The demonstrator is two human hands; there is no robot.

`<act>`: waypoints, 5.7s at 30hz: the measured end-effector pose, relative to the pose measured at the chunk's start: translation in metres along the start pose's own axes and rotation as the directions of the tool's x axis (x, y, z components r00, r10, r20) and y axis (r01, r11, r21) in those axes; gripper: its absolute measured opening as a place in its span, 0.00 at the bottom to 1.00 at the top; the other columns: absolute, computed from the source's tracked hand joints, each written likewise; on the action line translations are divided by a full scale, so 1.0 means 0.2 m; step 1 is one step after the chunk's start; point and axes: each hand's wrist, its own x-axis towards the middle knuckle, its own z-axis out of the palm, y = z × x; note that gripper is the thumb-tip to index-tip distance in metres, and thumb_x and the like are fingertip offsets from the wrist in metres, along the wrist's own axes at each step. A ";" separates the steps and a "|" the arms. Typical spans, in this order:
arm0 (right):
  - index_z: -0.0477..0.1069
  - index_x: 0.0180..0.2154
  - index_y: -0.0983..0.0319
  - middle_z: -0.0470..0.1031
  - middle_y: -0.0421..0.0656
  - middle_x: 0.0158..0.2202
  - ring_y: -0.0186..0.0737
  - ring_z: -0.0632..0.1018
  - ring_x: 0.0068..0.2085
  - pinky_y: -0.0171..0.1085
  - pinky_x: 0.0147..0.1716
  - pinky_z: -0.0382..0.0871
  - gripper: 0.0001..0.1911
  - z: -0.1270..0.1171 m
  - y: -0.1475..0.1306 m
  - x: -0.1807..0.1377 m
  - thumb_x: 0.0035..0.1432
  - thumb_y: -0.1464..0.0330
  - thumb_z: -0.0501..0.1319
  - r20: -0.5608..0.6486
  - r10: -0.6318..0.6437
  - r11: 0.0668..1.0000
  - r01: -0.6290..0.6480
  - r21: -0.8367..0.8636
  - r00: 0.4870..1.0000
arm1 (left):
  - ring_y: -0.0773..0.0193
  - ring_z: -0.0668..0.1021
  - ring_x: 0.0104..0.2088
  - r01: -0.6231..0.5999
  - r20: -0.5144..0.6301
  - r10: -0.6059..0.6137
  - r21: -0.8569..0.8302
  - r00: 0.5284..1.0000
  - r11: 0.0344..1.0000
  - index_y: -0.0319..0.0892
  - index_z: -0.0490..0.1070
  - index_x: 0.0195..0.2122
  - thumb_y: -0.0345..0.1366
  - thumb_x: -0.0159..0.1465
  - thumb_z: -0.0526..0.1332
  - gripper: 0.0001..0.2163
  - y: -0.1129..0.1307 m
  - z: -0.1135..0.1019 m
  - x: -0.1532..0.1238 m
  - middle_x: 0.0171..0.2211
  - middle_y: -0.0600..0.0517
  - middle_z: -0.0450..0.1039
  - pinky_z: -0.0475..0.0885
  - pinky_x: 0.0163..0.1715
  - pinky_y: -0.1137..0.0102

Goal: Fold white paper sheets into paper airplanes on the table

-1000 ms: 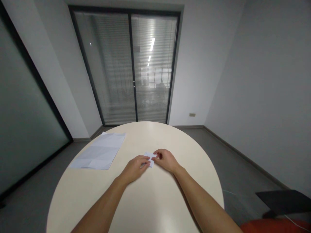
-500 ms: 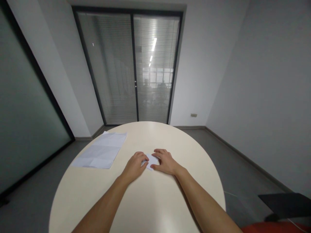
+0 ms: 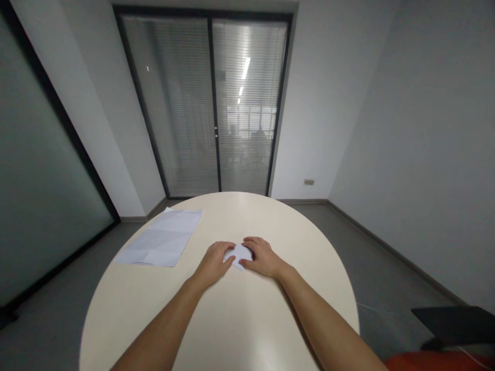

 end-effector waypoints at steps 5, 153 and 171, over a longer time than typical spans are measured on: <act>0.75 0.50 0.60 0.77 0.49 0.53 0.51 0.74 0.55 0.51 0.58 0.62 0.23 0.00 -0.01 0.01 0.53 0.61 0.70 -0.047 -0.035 0.997 0.038 0.070 0.998 | 0.54 0.77 0.50 0.003 -0.018 -0.003 0.034 1.000 0.999 0.43 0.74 0.50 0.32 0.62 0.64 0.14 0.01 0.01 0.00 0.48 0.47 0.78 0.70 0.55 0.56; 0.71 0.52 0.59 0.77 0.45 0.41 0.44 0.76 0.42 0.41 0.44 0.69 0.15 -0.06 -0.01 0.03 0.68 0.66 0.53 -0.493 0.060 0.981 0.041 0.192 0.868 | 0.58 0.81 0.40 0.173 -0.309 -0.336 -0.454 0.890 0.874 0.42 0.77 0.42 0.45 0.66 0.58 0.14 0.03 -0.06 0.05 0.40 0.46 0.81 0.76 0.39 0.67; 0.79 0.45 0.62 0.79 0.48 0.44 0.45 0.77 0.46 0.45 0.52 0.69 0.16 -0.07 0.09 0.04 0.62 0.73 0.54 -0.471 0.165 0.981 -0.095 0.169 0.867 | 0.57 0.81 0.40 0.202 -0.379 -0.397 -0.459 0.836 0.865 0.42 0.73 0.41 0.46 0.67 0.56 0.14 -0.05 -0.03 0.06 0.37 0.47 0.79 0.75 0.44 0.63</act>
